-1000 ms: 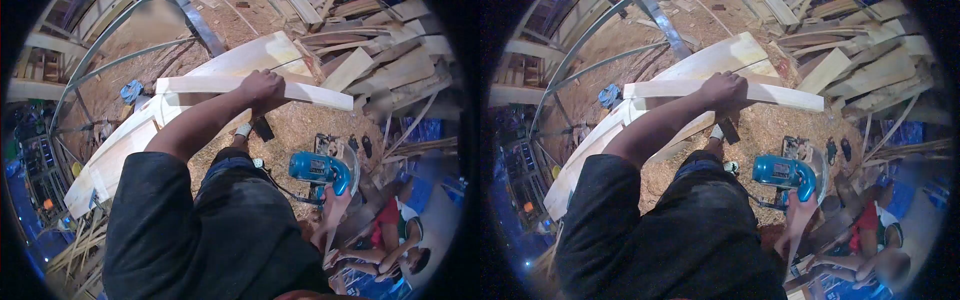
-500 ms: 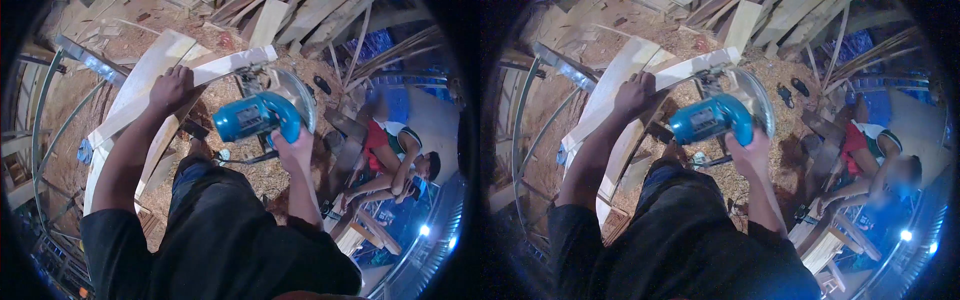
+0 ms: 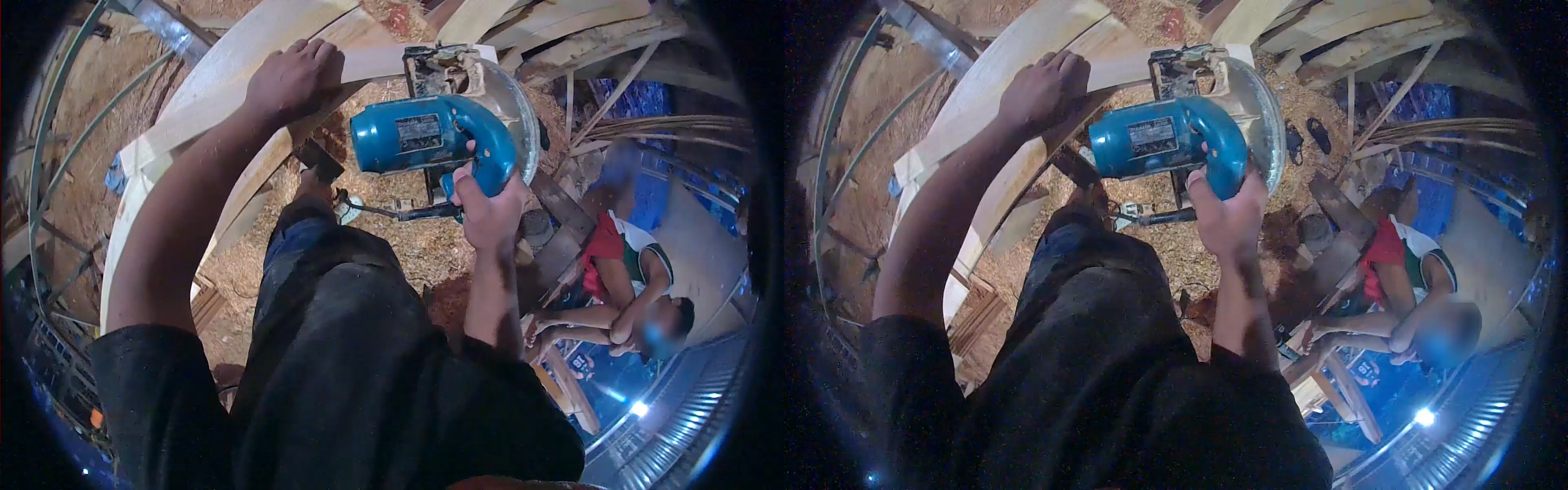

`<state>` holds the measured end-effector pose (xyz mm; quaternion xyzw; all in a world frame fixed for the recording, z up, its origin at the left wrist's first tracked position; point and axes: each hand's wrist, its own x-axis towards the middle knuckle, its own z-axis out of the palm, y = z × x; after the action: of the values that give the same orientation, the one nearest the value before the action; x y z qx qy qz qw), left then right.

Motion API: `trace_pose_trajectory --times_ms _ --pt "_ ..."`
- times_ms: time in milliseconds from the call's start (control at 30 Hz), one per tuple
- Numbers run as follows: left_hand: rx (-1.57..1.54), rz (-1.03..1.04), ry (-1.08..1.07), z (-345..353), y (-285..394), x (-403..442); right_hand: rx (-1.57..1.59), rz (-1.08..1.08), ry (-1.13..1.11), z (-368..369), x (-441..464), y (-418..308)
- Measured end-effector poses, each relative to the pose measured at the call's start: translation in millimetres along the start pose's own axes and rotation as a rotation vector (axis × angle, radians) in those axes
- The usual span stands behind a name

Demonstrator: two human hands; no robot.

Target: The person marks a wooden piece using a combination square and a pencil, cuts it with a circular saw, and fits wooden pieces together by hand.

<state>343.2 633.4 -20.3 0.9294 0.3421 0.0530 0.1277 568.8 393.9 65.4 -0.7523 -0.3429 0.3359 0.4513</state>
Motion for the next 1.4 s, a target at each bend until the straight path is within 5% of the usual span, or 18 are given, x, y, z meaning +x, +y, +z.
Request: trace_pose_trajectory --times_ms 200,1400 --pt "-0.015 0.007 0.039 7.2 -1.1 -0.8 0.203 0.164 -0.028 7.3 -1.6 -20.7" --pt "0.018 -0.059 -0.013 8.7 2.5 -0.2 0.182 0.109 -0.028 8.8 5.6 -18.3"
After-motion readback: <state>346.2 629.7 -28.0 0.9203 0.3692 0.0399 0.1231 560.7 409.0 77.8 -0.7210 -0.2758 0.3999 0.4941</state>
